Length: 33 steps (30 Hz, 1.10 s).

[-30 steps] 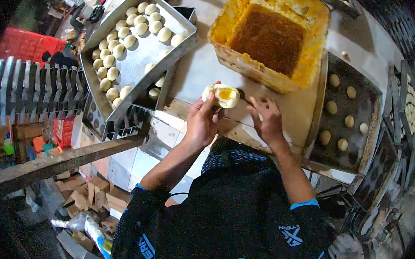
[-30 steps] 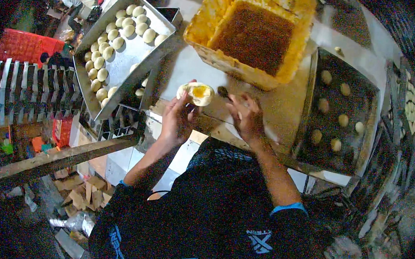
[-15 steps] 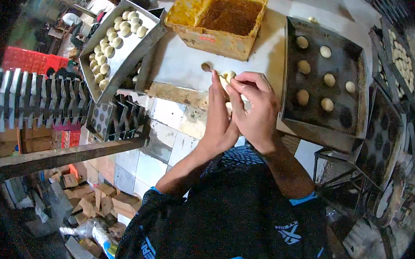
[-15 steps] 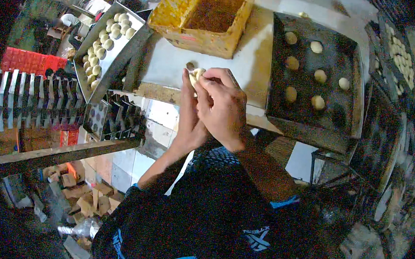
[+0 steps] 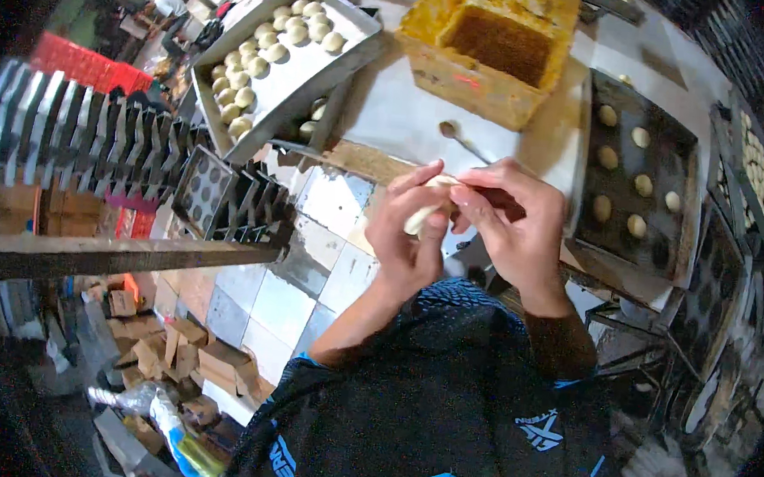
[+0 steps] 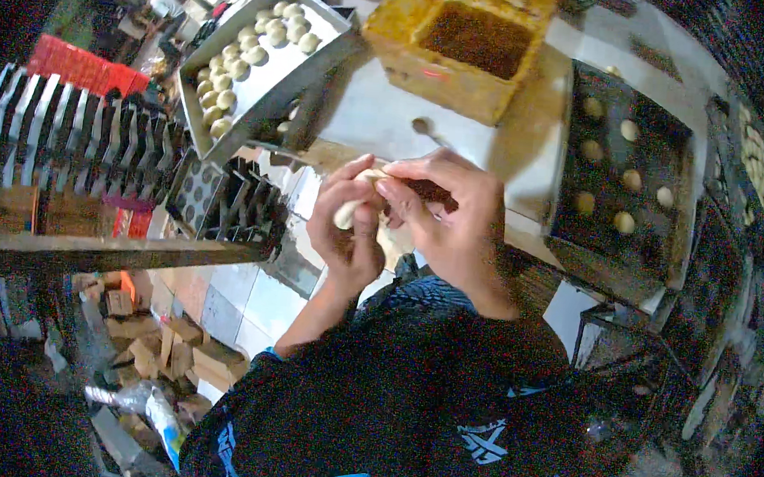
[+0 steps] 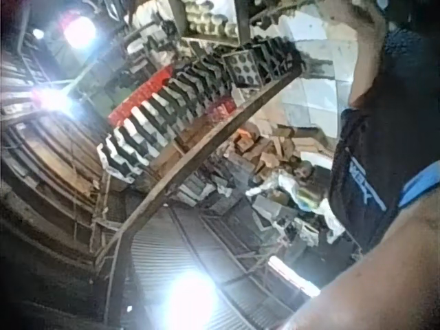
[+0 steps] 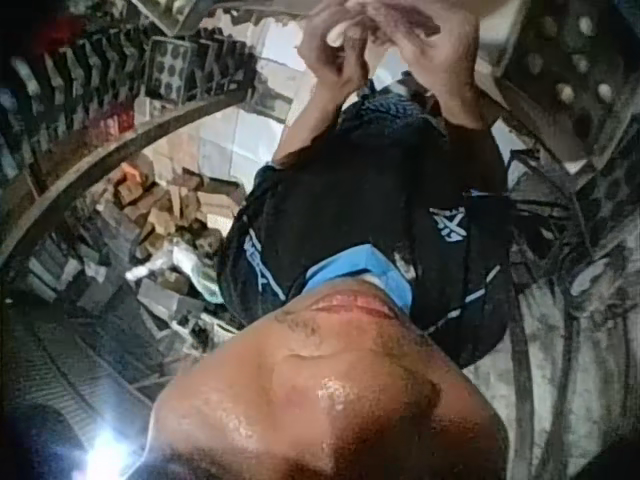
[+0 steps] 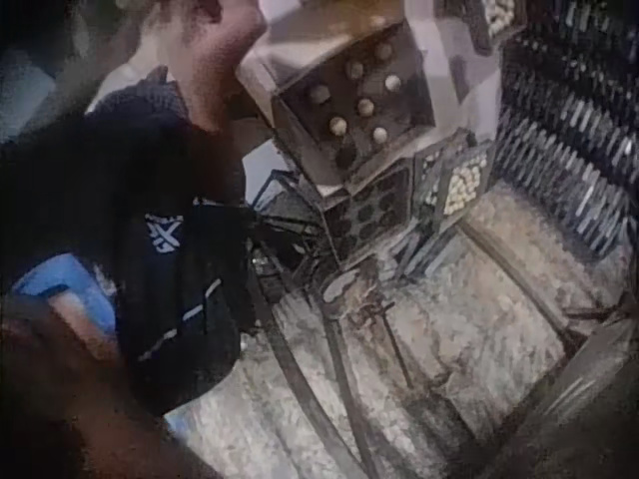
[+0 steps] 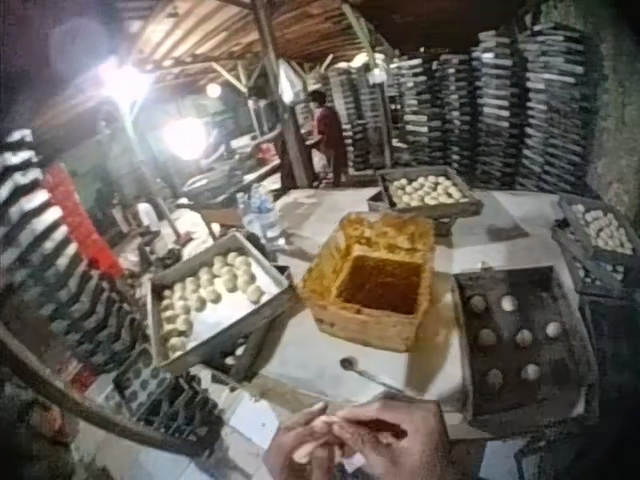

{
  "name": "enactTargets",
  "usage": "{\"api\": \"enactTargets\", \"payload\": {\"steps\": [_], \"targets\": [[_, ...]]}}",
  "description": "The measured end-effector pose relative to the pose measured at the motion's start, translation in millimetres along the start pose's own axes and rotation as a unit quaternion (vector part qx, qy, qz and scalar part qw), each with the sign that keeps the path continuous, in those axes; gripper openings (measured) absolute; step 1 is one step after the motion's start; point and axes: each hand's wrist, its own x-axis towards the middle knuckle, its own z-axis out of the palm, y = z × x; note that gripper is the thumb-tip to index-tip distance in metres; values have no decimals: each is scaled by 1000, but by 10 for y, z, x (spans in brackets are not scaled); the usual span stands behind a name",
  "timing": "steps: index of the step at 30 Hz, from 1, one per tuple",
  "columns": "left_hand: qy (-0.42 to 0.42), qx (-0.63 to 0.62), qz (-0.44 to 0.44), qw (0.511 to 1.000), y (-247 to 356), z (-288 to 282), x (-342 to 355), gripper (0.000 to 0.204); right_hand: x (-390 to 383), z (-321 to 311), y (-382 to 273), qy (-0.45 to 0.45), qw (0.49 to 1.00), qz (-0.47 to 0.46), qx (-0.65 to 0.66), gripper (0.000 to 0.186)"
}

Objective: Preparing and filling dough balls for bread production in a bakery.

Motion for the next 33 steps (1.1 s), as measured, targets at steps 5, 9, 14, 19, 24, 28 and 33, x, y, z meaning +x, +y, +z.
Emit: {"api": "enactTargets", "payload": {"steps": [5, 9, 14, 19, 24, 28, 33], "targets": [[-42, 196, -15, 980, -80, -605, 83, 47, 69, 618, 60, -46, 955, -182, -232, 18], [-17, -105, -194, 975, -251, -845, 103, 51, 212, 857, 107, -21, 941, -239, -239, 24], [-60, -441, -214, 870, -426, -808, 136, 52, 214, 710, 56, -14, 971, -102, -217, 20], [-60, -193, -99, 974, -414, -366, 271, 37, -15, 425, 178, 44, 987, -126, -86, 24], [-51, -281, -133, 949, -107, 595, 292, 82, -198, -408, 223, 64, 924, -272, -260, 39], [-274, -422, -23, 864, -99, 1562, 351, 63, -460, -1222, 217, 71, 983, -127, -110, 22], [-382, -42, -192, 903, -159, 2445, -192, 38, -809, -2245, 163, 164, 938, 19, -306, 25]]}}
